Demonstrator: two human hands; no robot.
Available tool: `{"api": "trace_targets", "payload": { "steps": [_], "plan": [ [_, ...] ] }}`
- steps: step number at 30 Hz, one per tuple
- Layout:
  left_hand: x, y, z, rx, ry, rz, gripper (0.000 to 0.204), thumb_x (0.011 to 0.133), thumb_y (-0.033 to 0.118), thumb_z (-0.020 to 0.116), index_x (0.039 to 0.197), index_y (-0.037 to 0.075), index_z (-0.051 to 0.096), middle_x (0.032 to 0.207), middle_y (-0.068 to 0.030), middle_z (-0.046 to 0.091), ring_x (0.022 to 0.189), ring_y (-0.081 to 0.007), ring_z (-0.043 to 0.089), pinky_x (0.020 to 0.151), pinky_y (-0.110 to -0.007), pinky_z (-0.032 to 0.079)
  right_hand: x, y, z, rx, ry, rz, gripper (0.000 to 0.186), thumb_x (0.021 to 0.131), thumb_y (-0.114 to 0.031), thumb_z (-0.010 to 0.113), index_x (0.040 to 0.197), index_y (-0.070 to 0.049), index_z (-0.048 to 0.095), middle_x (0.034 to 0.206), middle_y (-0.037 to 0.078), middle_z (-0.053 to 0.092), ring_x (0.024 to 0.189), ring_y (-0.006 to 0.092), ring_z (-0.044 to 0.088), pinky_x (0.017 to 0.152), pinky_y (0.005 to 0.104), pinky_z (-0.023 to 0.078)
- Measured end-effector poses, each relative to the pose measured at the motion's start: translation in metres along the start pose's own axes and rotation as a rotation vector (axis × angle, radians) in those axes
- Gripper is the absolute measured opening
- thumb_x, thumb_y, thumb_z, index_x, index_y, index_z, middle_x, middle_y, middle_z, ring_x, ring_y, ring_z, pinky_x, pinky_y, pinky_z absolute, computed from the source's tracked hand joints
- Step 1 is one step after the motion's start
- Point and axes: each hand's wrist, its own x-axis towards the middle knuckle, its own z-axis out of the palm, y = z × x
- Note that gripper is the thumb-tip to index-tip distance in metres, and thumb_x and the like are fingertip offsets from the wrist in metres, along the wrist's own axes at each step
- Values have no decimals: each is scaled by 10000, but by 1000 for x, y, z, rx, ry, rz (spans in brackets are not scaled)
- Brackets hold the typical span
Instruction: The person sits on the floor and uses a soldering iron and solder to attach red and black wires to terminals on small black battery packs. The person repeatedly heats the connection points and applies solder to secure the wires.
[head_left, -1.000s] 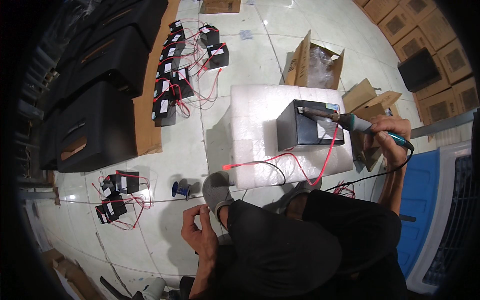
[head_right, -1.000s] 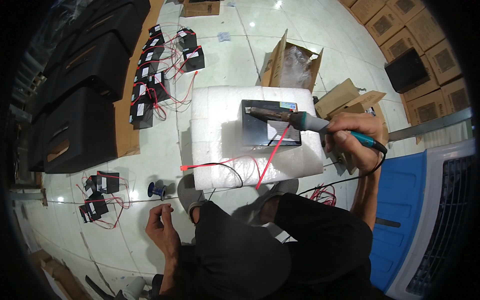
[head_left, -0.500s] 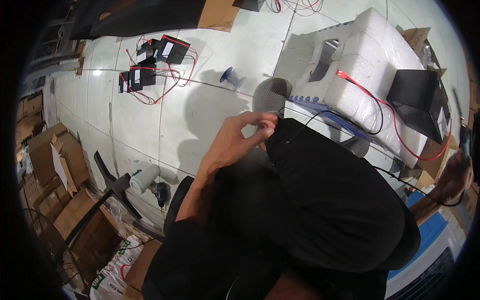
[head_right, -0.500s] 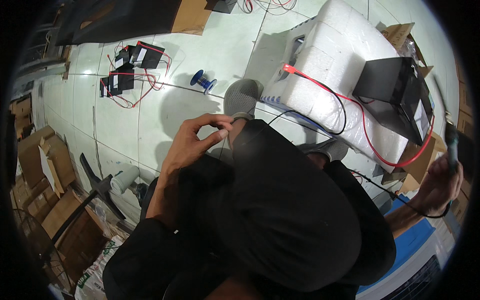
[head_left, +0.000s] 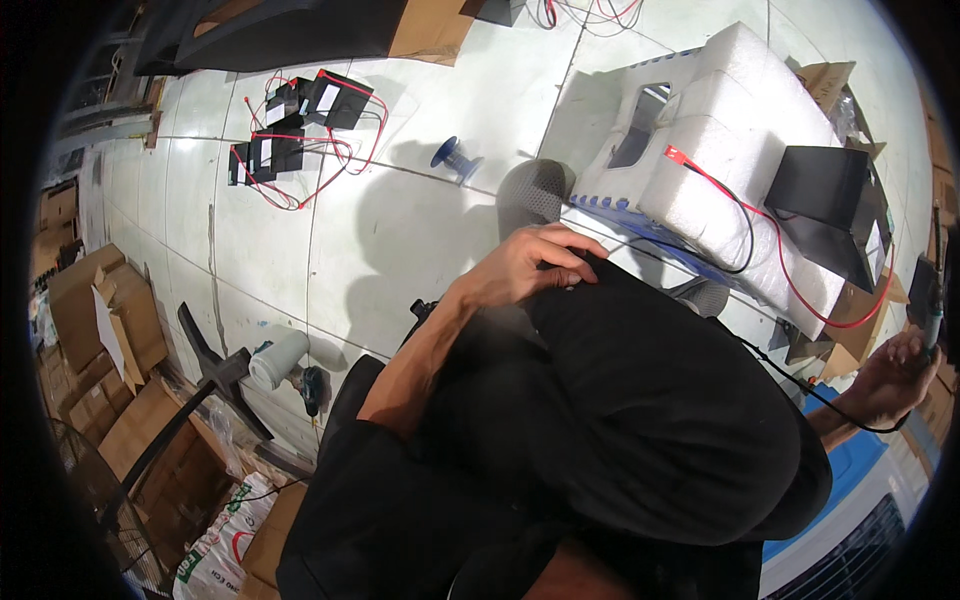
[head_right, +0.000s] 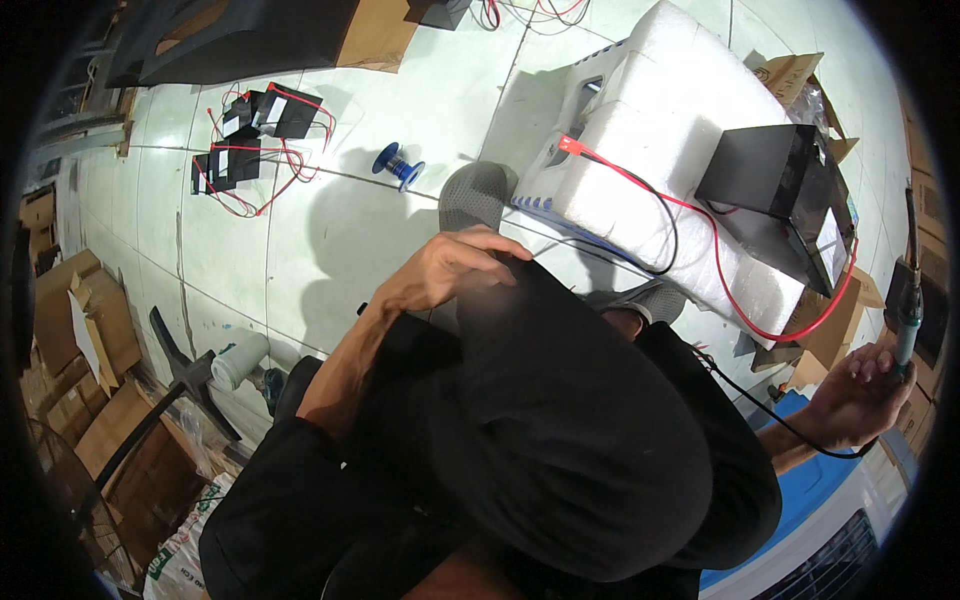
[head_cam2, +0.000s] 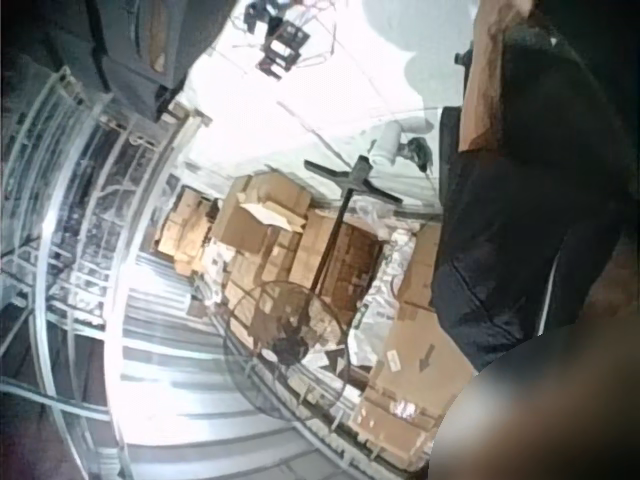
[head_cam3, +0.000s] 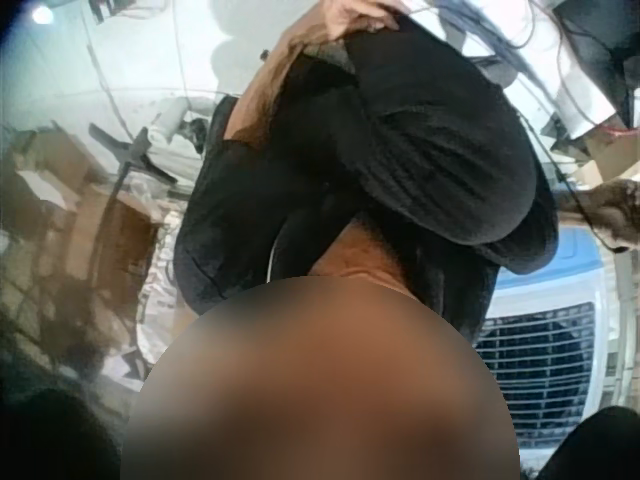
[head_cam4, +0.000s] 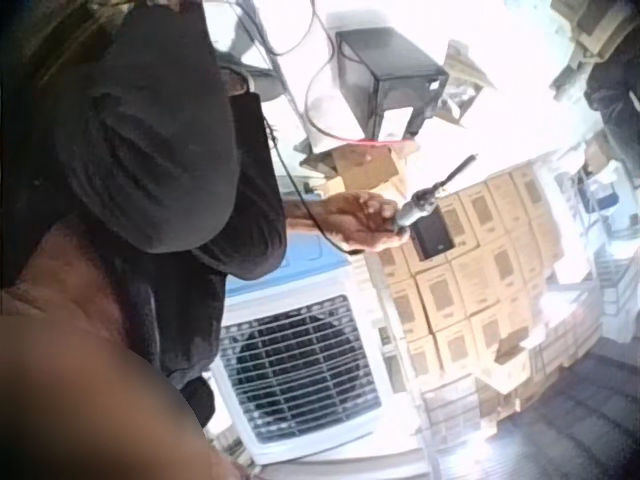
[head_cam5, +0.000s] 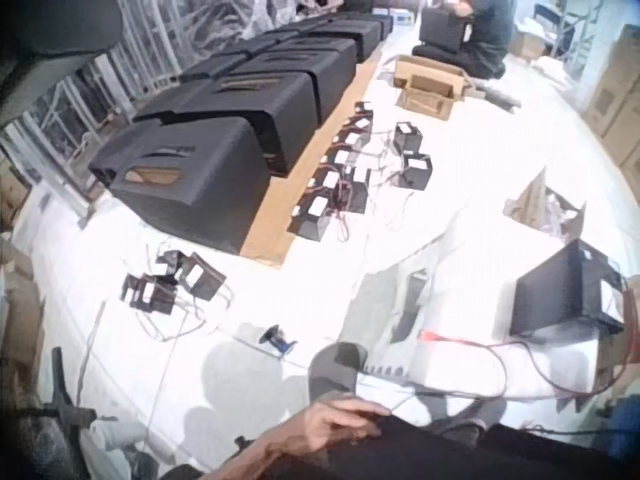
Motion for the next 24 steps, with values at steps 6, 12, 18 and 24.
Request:
{"api": "trace_targets", "payload": {
  "steps": [6, 12, 18, 24],
  "plan": [
    [7, 52, 17, -322, 606, -306, 131, 930, 37, 632, 963, -66, 707, 843, -88, 690, 801, -147, 634, 761, -268, 501, -12, 10, 7, 29, -24, -5, 331, 992, -250, 512, 1208, -4, 560, 908, 109, 526, 725, 139, 492, 596, 231, 455],
    [39, 115, 26, -384, 760, -160, 174, 939, 80, 622, 1000, -51, 717, 733, -32, 625, 654, -62, 536, 591, -210, 414, -21, 18, 22, 27, -170, -105, 351, 993, -253, 524, 1246, -12, 561, 897, 163, 554, 661, 172, 541, 479, 267, 480],
    [60, 142, 33, -323, 699, -111, 181, 953, 83, 596, 996, -47, 715, 701, 23, 585, 606, -30, 434, 535, -201, 324, -24, 26, 65, -106, -379, -251, 256, 979, -224, 532, 1120, -10, 533, 895, 207, 560, 515, 202, 564, 376, 297, 492],
    [92, 164, 47, -67, 587, 116, 164, 967, 36, 563, 1032, -60, 679, 684, 16, 536, 620, -37, 440, 549, -205, 321, -19, 16, 104, -100, -325, -214, 265, 885, -213, 656, 998, 26, 630, 807, 207, 614, 536, 242, 621, 401, 331, 532]
  ]
}}
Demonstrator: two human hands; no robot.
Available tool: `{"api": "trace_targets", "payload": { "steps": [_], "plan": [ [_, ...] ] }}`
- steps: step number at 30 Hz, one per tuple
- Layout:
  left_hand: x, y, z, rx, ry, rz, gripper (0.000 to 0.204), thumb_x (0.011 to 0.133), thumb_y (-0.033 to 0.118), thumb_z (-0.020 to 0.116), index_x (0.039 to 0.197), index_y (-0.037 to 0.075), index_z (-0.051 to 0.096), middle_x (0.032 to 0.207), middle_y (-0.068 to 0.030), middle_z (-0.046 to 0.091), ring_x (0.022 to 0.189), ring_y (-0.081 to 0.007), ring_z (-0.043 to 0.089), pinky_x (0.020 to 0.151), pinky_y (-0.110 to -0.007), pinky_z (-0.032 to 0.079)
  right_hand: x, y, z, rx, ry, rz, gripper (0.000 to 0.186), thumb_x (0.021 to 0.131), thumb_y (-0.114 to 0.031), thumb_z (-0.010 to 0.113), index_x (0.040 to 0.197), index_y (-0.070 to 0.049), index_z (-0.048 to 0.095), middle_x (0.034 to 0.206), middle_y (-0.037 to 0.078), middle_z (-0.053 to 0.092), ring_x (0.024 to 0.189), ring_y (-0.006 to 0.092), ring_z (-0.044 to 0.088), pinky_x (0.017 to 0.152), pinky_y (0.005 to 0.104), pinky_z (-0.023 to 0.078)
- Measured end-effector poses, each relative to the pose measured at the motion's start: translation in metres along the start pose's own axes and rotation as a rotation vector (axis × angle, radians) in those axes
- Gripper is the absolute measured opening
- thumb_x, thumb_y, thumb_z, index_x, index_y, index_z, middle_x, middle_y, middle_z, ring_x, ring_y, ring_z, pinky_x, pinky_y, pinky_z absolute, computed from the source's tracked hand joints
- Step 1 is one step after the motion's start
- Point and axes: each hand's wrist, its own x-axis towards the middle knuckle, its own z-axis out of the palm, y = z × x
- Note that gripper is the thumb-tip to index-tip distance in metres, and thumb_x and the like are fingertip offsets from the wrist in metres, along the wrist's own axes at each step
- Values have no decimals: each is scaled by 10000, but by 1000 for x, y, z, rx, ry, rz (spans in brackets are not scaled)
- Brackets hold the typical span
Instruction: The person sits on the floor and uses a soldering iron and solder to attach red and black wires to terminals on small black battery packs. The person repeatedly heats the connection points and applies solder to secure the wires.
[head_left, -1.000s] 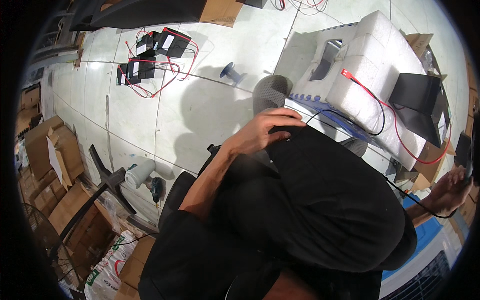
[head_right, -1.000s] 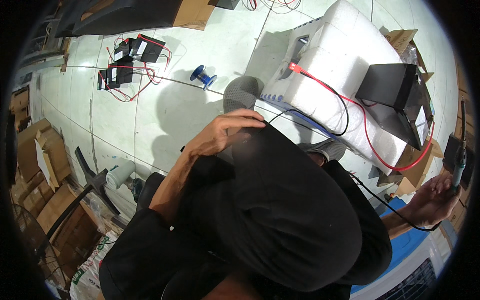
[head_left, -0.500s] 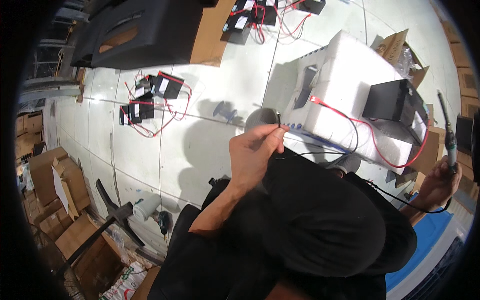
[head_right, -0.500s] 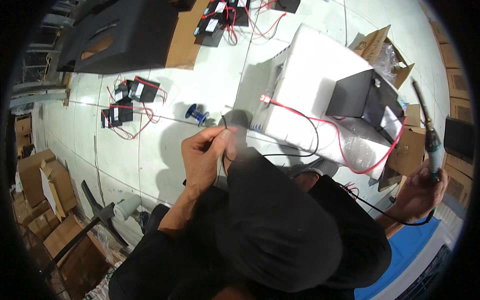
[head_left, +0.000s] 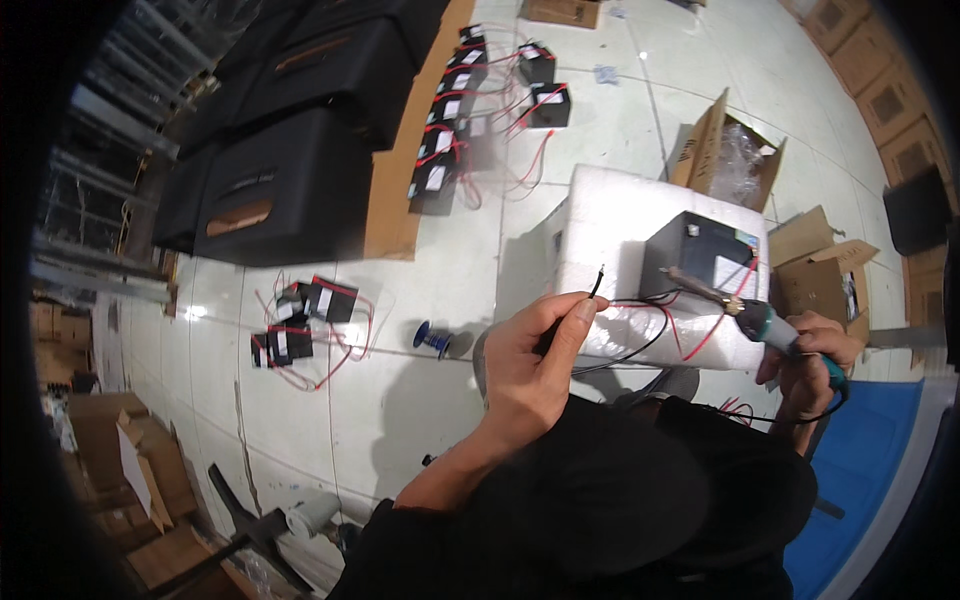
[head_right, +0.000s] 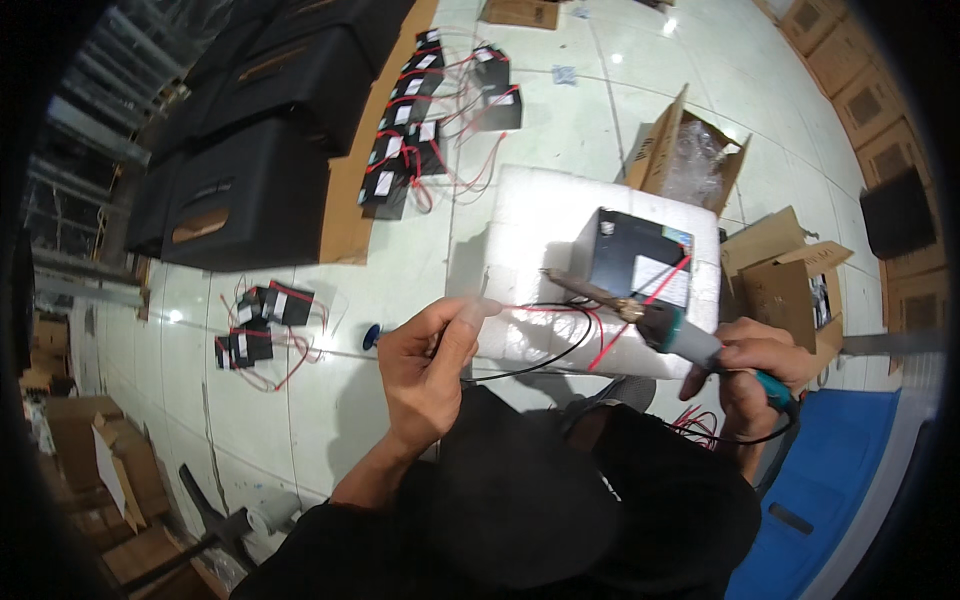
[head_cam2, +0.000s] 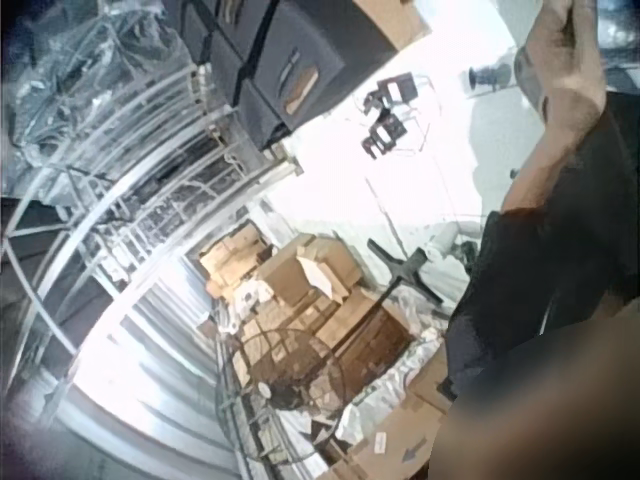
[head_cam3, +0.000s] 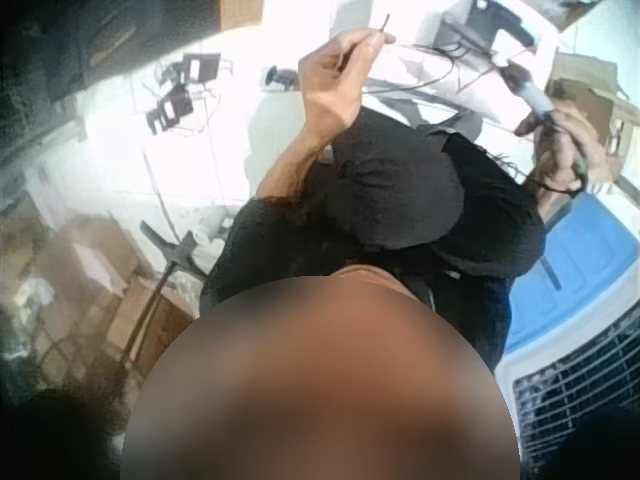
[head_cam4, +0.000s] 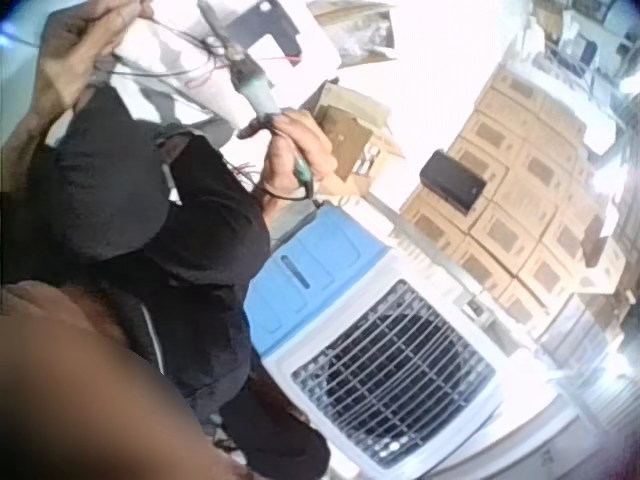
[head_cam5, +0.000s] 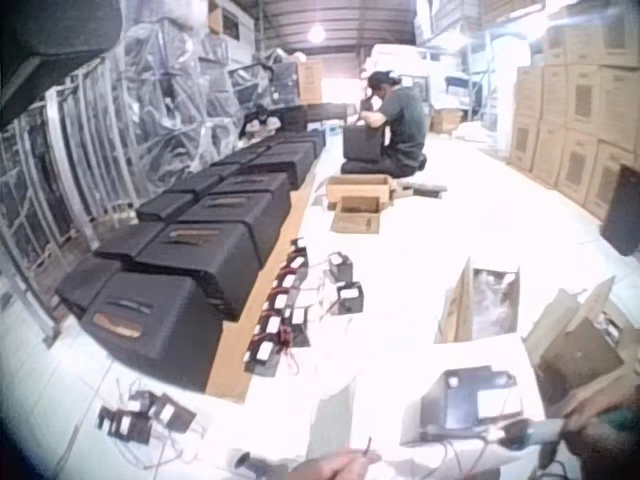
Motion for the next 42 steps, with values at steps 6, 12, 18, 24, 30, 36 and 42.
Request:
{"api": "trace_targets", "payload": {
  "steps": [6, 12, 18, 24, 30, 36, 42],
  "plan": [
    [28, 10, 31, 492, -9, 350, 128, 889, 11, 655, 996, -37, 707, 694, -47, 571, 601, -81, 492, 546, -231, 375, 3, -7, 4, -72, 148, 13, 224, 843, -130, 598, 962, 43, 677, 711, 195, 639, 560, 260, 654, 476, 353, 547],
    [48, 15, 48, 562, -37, 611, 162, 814, -45, 684, 974, -33, 707, 663, -83, 540, 552, -160, 494, 514, -291, 391, 1, -13, -1, -178, 177, -12, 233, 851, -128, 617, 981, 53, 688, 748, 211, 661, 585, 260, 667, 544, 349, 562],
    [56, 15, 52, 740, -135, 721, 132, 815, -3, 699, 943, -14, 667, 722, -93, 536, 626, -256, 557, 549, -367, 444, 4, -18, -1, -309, 130, -1, 217, 849, -104, 629, 961, 70, 694, 728, 189, 677, 602, 235, 681, 569, 318, 550],
    [55, 18, 52, 812, -153, 709, 146, 798, 0, 703, 937, -24, 665, 717, -92, 526, 640, -250, 562, 551, -365, 454, 6, -19, 1, -349, 109, 29, 192, 832, -66, 624, 941, 74, 700, 732, 177, 685, 614, 223, 691, 589, 305, 552],
    [58, 22, 51, 891, -195, 750, 166, 771, -8, 704, 929, -31, 660, 729, -91, 525, 659, -243, 570, 550, -364, 462, 9, -18, 2, -365, 85, 34, 185, 834, -63, 623, 934, 70, 703, 734, 165, 690, 618, 215, 695, 597, 302, 555],
    [60, 23, 53, 910, -230, 755, 198, 751, -9, 700, 940, -25, 647, 733, -93, 519, 671, -245, 568, 551, -367, 463, 8, -18, 3, -366, 80, 74, 170, 828, -48, 625, 920, 67, 708, 725, 163, 691, 629, 211, 704, 595, 296, 559],
    [61, 25, 53, 931, -265, 744, 192, 757, -9, 694, 939, -29, 637, 738, -90, 510, 670, -242, 560, 551, -364, 460, 9, -13, 3, -378, 72, 26, 161, 820, -31, 626, 913, 67, 713, 716, 161, 693, 620, 211, 708, 585, 287, 563]
  ]
}}
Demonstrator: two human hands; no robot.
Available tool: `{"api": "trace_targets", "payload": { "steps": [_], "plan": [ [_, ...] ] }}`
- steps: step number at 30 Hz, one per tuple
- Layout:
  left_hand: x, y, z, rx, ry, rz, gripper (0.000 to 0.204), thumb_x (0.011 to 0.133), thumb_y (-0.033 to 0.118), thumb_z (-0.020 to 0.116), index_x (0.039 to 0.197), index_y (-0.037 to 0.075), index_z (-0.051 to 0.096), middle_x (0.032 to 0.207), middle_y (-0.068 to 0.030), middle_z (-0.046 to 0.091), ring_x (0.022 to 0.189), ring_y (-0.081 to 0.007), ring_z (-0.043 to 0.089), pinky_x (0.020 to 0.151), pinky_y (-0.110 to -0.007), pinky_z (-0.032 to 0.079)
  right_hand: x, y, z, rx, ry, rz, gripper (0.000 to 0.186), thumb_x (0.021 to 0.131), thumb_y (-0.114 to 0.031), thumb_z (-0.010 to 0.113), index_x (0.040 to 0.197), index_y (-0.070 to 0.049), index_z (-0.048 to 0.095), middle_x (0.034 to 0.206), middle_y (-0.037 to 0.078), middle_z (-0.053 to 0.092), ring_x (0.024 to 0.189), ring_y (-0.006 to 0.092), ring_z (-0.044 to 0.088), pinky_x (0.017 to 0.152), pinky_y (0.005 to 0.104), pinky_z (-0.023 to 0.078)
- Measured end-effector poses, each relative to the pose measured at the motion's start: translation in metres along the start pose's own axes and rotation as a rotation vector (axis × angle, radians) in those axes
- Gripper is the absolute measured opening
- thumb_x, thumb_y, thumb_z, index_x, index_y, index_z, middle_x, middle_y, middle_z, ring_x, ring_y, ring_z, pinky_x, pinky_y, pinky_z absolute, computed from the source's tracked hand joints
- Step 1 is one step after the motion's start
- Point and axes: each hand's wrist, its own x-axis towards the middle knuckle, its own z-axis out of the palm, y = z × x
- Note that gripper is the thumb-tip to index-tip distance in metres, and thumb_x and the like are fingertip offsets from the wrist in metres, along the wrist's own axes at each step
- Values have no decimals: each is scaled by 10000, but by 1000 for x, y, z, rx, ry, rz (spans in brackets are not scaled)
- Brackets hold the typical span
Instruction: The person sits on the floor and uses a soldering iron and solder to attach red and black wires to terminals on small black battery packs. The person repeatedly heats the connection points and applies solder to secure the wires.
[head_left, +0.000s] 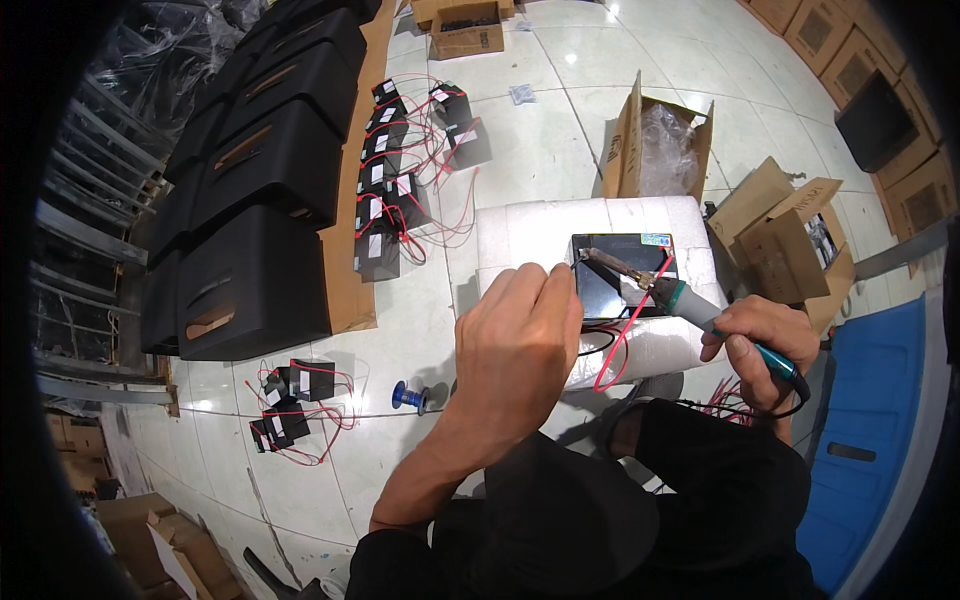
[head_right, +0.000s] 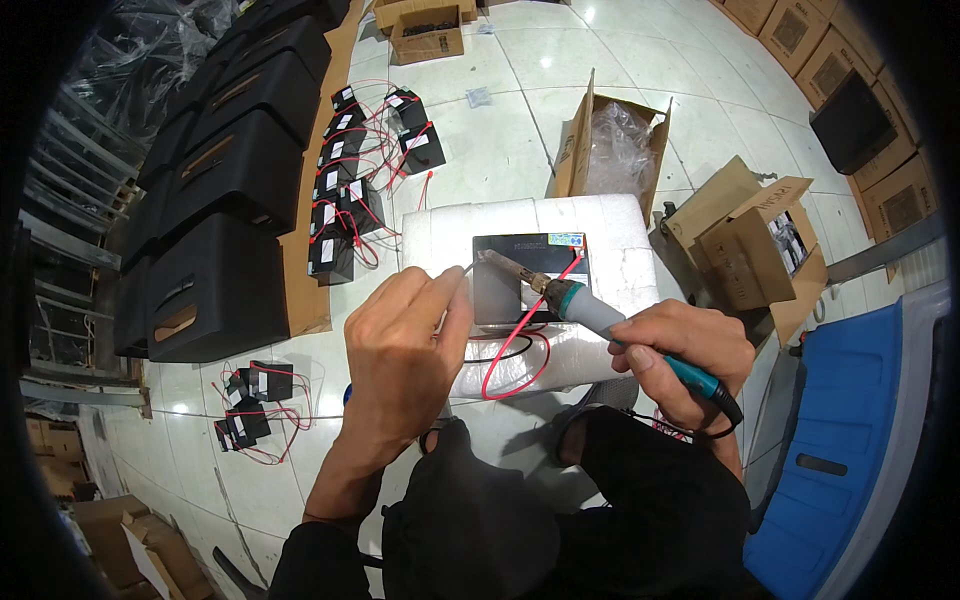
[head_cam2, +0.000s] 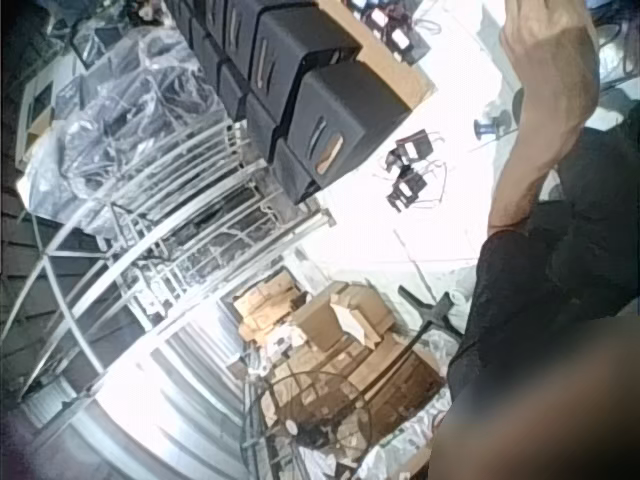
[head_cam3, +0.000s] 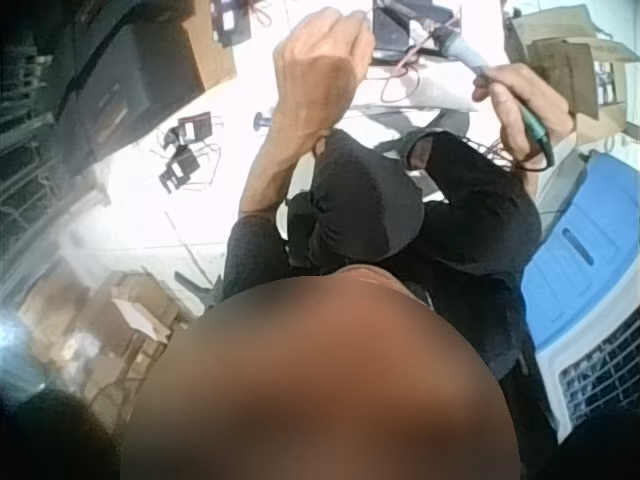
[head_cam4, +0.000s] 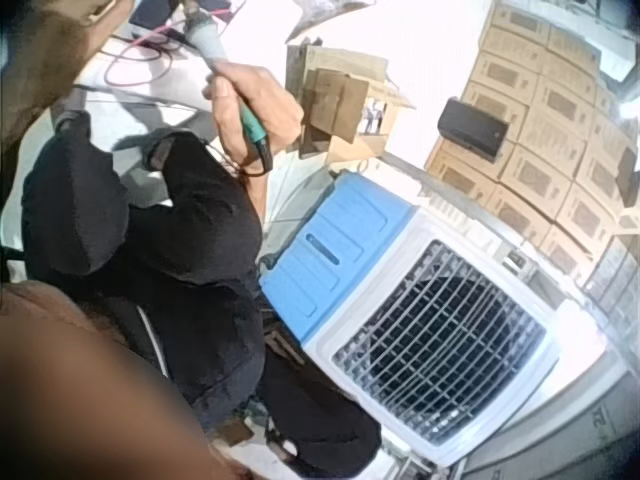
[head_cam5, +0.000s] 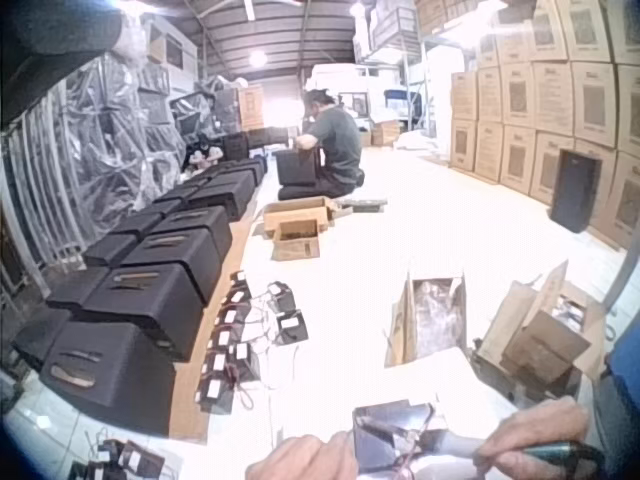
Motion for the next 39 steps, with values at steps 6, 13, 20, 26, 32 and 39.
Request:
{"api": "trace_targets", "payload": {
  "steps": [6, 13, 20, 26, 32, 39],
  "plan": [
    [1, 0, 0, 9, 6, 12, 188, 757, -7, 696, 935, -31, 640, 738, -88, 512, 672, -234, 562, 555, -363, 464, 2, 0, -2, -27, -29, 6, 164, 801, -20, 626, 907, 65, 718, 706, 163, 691, 617, 212, 707, 584, 286, 564],
    [1, -1, 0, 14, 9, 14, 169, 764, 1, 695, 921, -32, 642, 730, -90, 512, 665, -235, 564, 553, -365, 465, 0, -1, -2, 5, 34, -13, 171, 803, -29, 623, 912, 67, 713, 716, 168, 691, 613, 219, 706, 571, 290, 562],
    [3, 0, -1, 22, 9, -13, 83, 801, 35, 690, 815, 7, 613, 696, -81, 491, 642, -231, 560, 532, -363, 455, 0, 3, 0, 9, 6, 3, 177, 816, -50, 619, 914, 66, 711, 710, 168, 689, 594, 217, 701, 556, 297, 562],
    [4, 0, -2, -11, 0, -43, 134, 834, 70, 685, 754, 24, 588, 675, -78, 484, 609, -236, 551, 509, -374, 444, 3, 4, -3, 62, -3, 80, 193, 829, -75, 602, 903, 68, 708, 693, 148, 684, 580, 208, 688, 551, 298, 551],
    [4, -2, -3, -39, -34, -62, 141, 859, 95, 663, 757, 27, 593, 662, -89, 483, 593, -263, 546, 508, -394, 435, 17, 2, -15, 102, -62, 167, 207, 838, -79, 596, 914, 80, 705, 698, 157, 677, 589, 196, 680, 546, 295, 541],
    [3, -4, -2, -186, -60, -244, 134, 889, 128, 638, 822, 14, 660, 656, -108, 529, 561, -292, 549, 520, -402, 416, 35, 4, -26, 138, -125, 222, 221, 822, -75, 600, 908, 96, 710, 643, 155, 660, 554, 185, 663, 504, 271, 535]
  ]
}}
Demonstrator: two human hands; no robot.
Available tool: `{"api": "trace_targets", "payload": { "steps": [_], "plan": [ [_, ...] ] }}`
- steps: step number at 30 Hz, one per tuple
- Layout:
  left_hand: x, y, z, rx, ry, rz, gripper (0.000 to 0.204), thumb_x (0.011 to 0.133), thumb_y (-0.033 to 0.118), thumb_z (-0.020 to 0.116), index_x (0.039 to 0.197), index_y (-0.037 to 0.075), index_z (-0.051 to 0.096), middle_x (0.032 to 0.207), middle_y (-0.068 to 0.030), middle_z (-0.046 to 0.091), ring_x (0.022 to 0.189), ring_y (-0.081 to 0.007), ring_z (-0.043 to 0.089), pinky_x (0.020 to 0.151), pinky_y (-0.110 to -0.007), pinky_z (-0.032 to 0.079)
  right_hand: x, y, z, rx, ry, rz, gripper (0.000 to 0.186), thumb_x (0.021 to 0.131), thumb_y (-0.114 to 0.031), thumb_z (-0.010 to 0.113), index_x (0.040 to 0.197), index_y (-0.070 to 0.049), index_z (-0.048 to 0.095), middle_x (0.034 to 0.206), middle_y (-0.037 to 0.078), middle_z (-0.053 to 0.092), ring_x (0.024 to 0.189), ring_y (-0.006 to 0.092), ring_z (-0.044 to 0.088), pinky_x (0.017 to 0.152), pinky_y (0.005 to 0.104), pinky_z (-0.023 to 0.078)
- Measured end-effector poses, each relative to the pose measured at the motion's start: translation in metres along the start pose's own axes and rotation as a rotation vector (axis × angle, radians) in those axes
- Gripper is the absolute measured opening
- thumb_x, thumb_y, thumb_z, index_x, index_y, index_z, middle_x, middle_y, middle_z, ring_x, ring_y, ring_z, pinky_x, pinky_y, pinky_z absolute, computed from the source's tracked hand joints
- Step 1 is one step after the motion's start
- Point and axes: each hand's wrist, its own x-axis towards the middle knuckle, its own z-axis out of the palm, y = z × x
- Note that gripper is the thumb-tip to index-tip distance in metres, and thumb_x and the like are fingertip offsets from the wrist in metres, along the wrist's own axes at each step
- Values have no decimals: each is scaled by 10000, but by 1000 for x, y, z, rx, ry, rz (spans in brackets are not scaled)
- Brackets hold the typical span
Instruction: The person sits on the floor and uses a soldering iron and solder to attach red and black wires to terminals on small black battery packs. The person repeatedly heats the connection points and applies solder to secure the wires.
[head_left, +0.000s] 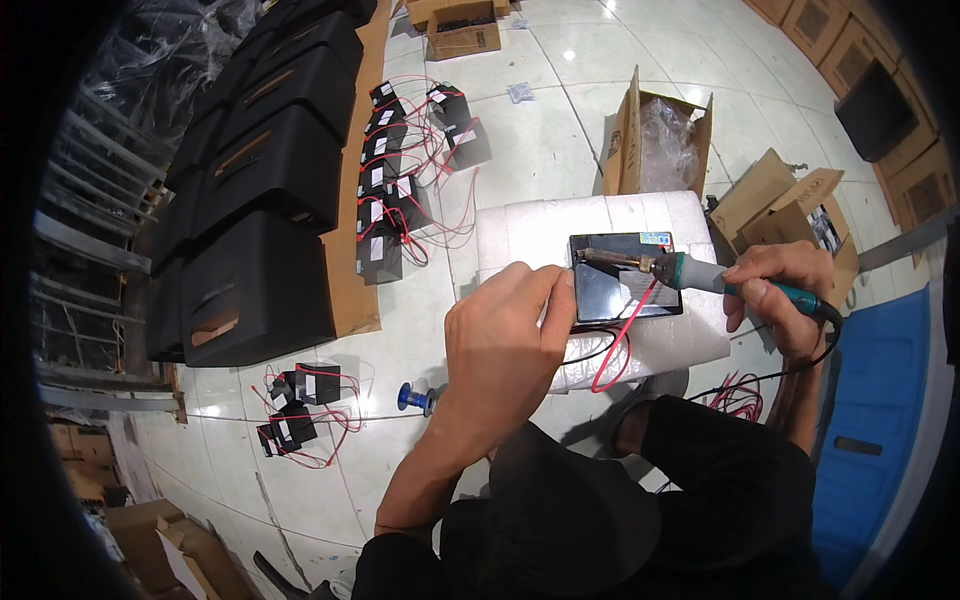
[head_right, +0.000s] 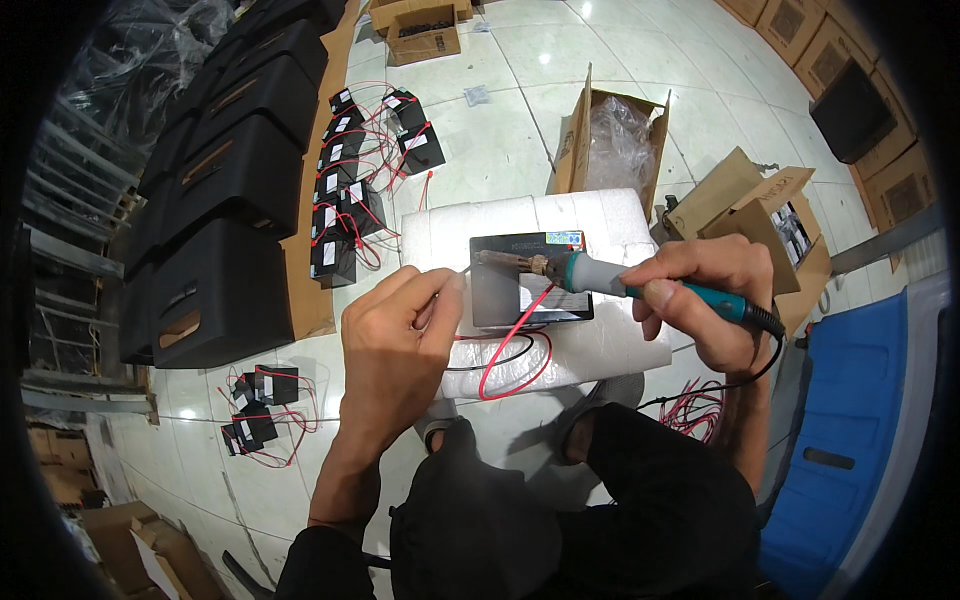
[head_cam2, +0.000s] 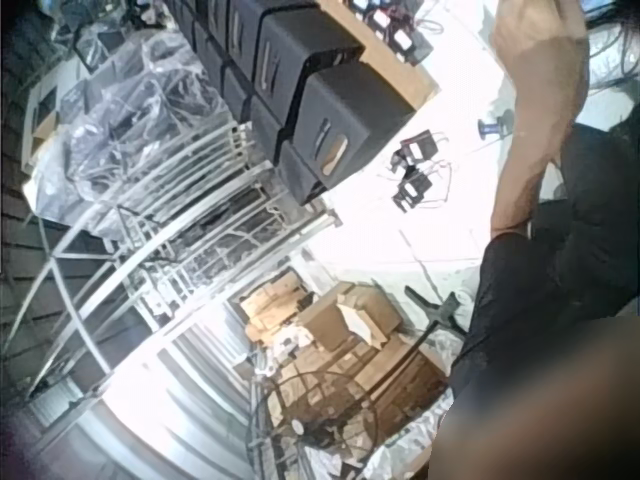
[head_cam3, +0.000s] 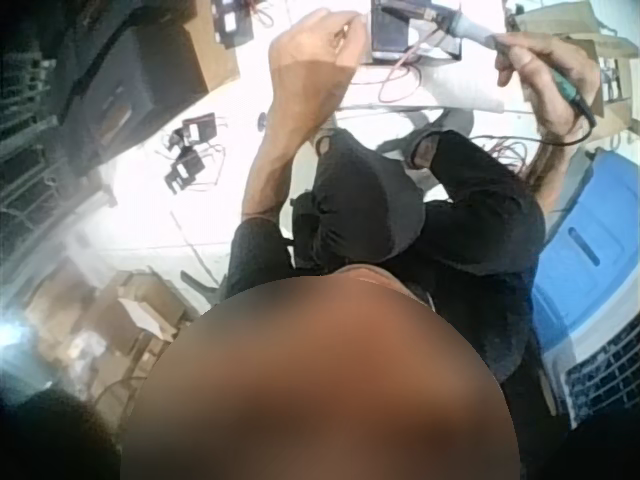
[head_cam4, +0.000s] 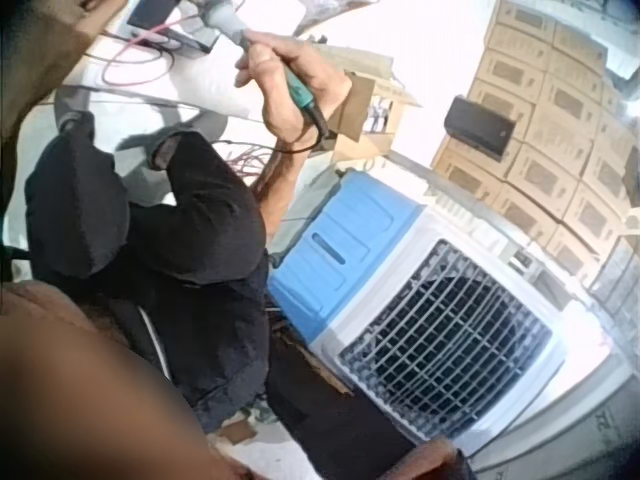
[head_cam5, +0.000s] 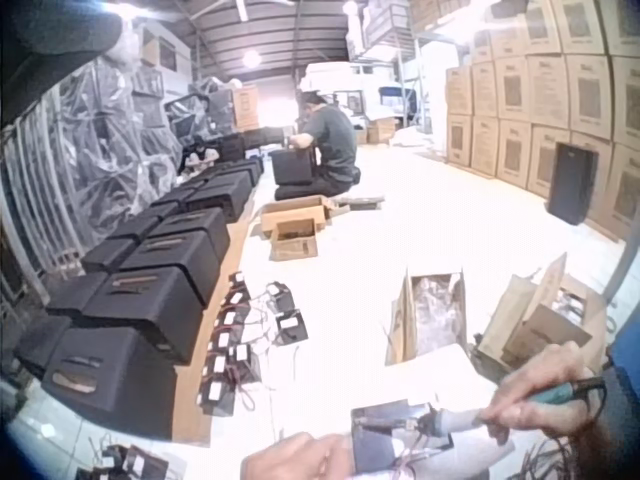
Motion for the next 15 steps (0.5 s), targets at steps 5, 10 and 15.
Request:
{"api": "trace_targets", "payload": {
  "steps": [5, 10, 15],
  "plan": [
    [-1, 0, 1, -38, -25, -48, 138, 894, 132, 637, 854, 7, 682, 666, -113, 561, 559, -291, 562, 524, -401, 413, 7, -3, -3, -68, -44, -49, 219, 821, -75, 602, 910, 92, 713, 635, 146, 657, 547, 176, 662, 499, 267, 531],
    [-3, 0, 3, -22, 1, -22, 133, 888, 129, 648, 848, 7, 681, 662, -108, 564, 546, -288, 561, 513, -395, 412, 6, -7, -5, -62, -21, 37, 231, 832, -110, 615, 905, 85, 714, 623, 134, 651, 532, 166, 652, 485, 261, 521],
    [-2, -2, 4, 14, 13, 19, 120, 879, 126, 659, 834, 16, 673, 659, -101, 557, 545, -281, 563, 507, -397, 418, 15, -6, -8, -42, -36, 51, 265, 854, -173, 621, 900, 69, 716, 619, 114, 652, 512, 154, 643, 474, 253, 510]
  ]
}}
